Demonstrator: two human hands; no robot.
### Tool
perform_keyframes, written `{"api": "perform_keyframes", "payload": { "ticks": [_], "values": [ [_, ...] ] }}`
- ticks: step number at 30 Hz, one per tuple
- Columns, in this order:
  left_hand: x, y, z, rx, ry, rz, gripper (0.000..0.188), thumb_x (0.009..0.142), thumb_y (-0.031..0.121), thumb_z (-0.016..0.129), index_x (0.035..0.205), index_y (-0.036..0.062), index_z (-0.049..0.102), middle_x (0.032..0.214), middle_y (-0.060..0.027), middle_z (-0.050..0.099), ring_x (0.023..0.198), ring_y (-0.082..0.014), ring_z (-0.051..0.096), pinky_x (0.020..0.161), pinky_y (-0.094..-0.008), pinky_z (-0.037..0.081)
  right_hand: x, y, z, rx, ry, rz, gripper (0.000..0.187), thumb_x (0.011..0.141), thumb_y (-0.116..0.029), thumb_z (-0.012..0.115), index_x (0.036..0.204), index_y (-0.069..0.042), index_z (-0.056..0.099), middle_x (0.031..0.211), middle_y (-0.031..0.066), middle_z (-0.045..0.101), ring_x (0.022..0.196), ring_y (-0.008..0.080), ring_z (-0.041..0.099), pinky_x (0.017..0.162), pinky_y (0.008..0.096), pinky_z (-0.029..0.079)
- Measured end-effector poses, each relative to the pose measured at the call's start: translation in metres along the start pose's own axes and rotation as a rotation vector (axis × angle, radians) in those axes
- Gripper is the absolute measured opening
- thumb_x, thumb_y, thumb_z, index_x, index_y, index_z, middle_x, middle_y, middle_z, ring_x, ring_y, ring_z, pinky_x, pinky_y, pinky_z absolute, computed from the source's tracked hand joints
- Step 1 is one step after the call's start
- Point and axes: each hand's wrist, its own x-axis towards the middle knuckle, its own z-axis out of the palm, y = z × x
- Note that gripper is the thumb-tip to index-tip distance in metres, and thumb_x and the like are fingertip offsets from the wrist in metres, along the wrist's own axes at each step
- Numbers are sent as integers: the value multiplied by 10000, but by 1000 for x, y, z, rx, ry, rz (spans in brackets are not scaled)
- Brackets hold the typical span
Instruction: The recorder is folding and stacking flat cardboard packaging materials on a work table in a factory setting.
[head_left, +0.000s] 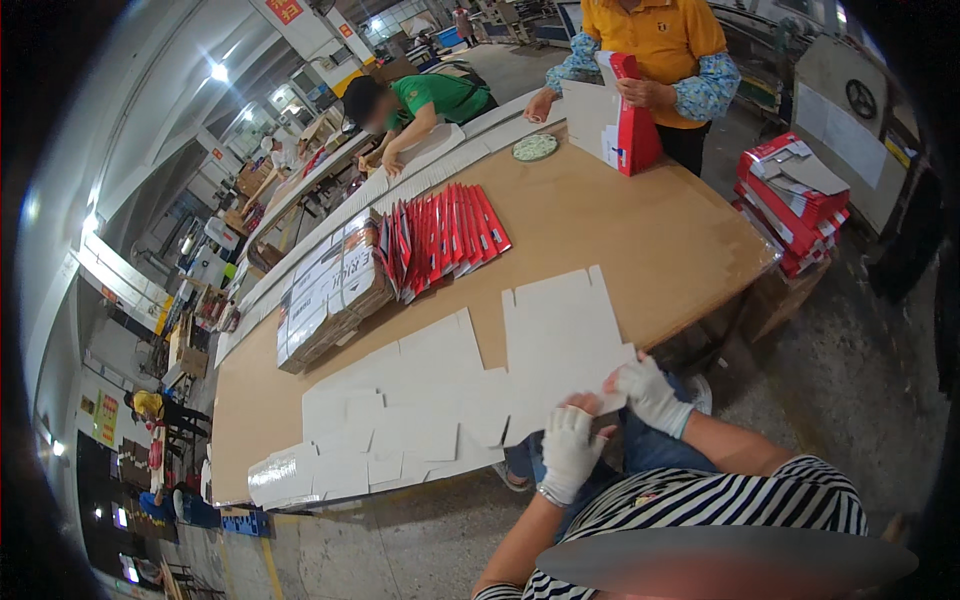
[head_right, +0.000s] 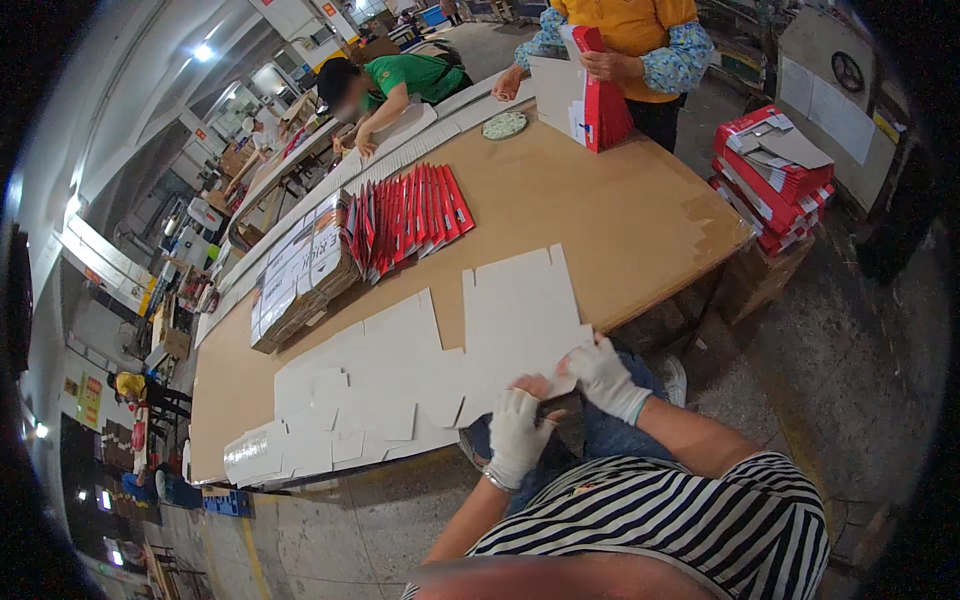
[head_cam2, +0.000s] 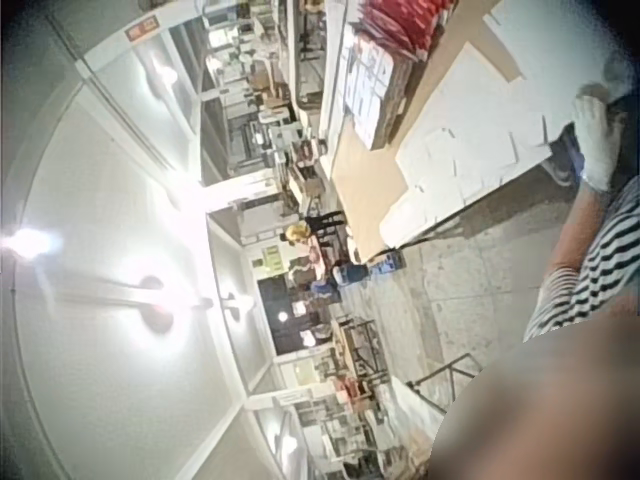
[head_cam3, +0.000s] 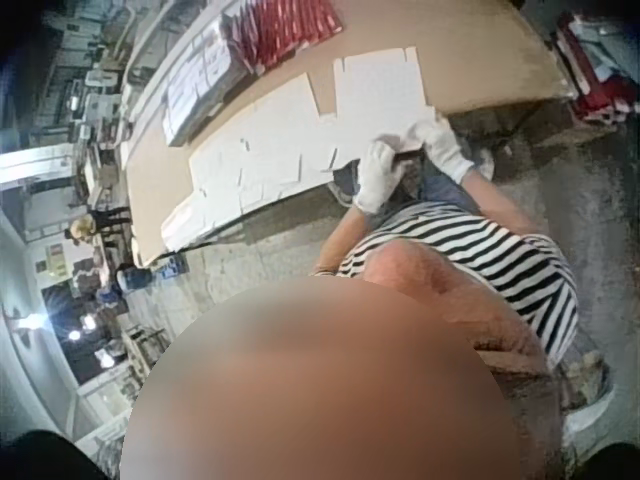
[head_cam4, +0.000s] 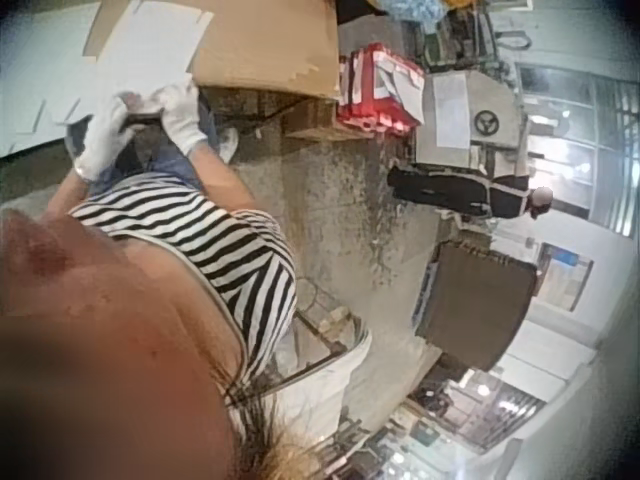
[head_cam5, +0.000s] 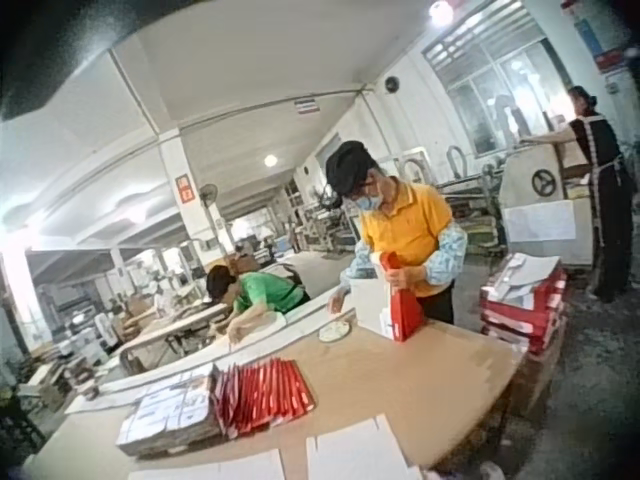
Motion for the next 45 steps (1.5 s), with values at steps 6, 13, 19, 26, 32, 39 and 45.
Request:
{"api": "perform_keyframes", "payload": {
  "ticks": [6, 13, 19, 26, 32, 39, 45],
  "values": [
    [-12, -76, -12, 415, -253, -177, 864, 680, 291, 788, 1422, 126, 377, 1451, -142, 377, 1355, -376, 324, 1088, -518, 291, -22, 54, -46, 178, 101, 143, 196, 704, 16, 568, 816, -106, 673, 855, 65, 658, 902, 281, 627, 801, 388, 462],
    [25, -123, 10, 33, -191, 16, 398, 715, 96, 686, 1111, 95, 640, 1201, -85, 593, 1118, -289, 537, 951, -411, 425, -25, 100, -80, 446, 105, 325, 177, 727, 17, 568, 843, -68, 671, 894, 87, 648, 941, 281, 613, 862, 367, 463],
    [34, -127, 41, -109, -28, -336, 311, 731, 128, 707, 1036, 81, 667, 1183, -67, 589, 1090, -288, 531, 934, -452, 414, -46, 116, -74, -102, -69, 209, 199, 768, -121, 589, 942, -114, 684, 962, 60, 633, 968, 284, 576, 891, 429, 433],
    [67, -93, 49, -94, -102, -51, 362, 823, 132, 660, 1180, 93, 617, 1275, -76, 566, 1292, -323, 433, 1100, -508, 280, -14, 118, -69, 59, 82, 565, 596, 676, -143, 767, 1237, -70, 580, 948, 90, 608, 932, 290, 564, 831, 388, 443],
    [91, -77, 85, -226, -47, -235, 274, 845, 144, 640, 1107, 69, 621, 1318, -64, 551, 1342, -327, 386, 1141, -554, 134, 9, 119, -51, 73, 19, 942, 718, 692, -176, 809, 1331, -53, 503, 992, 107, 630, 768, 208, 607, 696, 346, 494],
    [104, -68, 105, 232, -278, -192, 575, 850, 258, 613, 1362, 51, 452, 1506, -80, 340, 1421, -343, 235, 1071, -706, 77, -26, 98, -27, -13, 502, 900, 609, 754, -84, 756, 1306, -26, 506, 1031, 67, 605, 898, 152, 579, 792, 304, 479],
    [106, -23, 114, 193, -418, 125, 864, 782, 484, 640, 1446, 26, 329, 1542, -159, 250, 1443, -361, 169, 1091, -687, 60, -34, 18, 9, 1187, 159, 1200, 308, 923, -86, 596, 1212, 17, 569, 1056, 20, 596, 954, 94, 538, 840, 240, 454]
  ]
}}
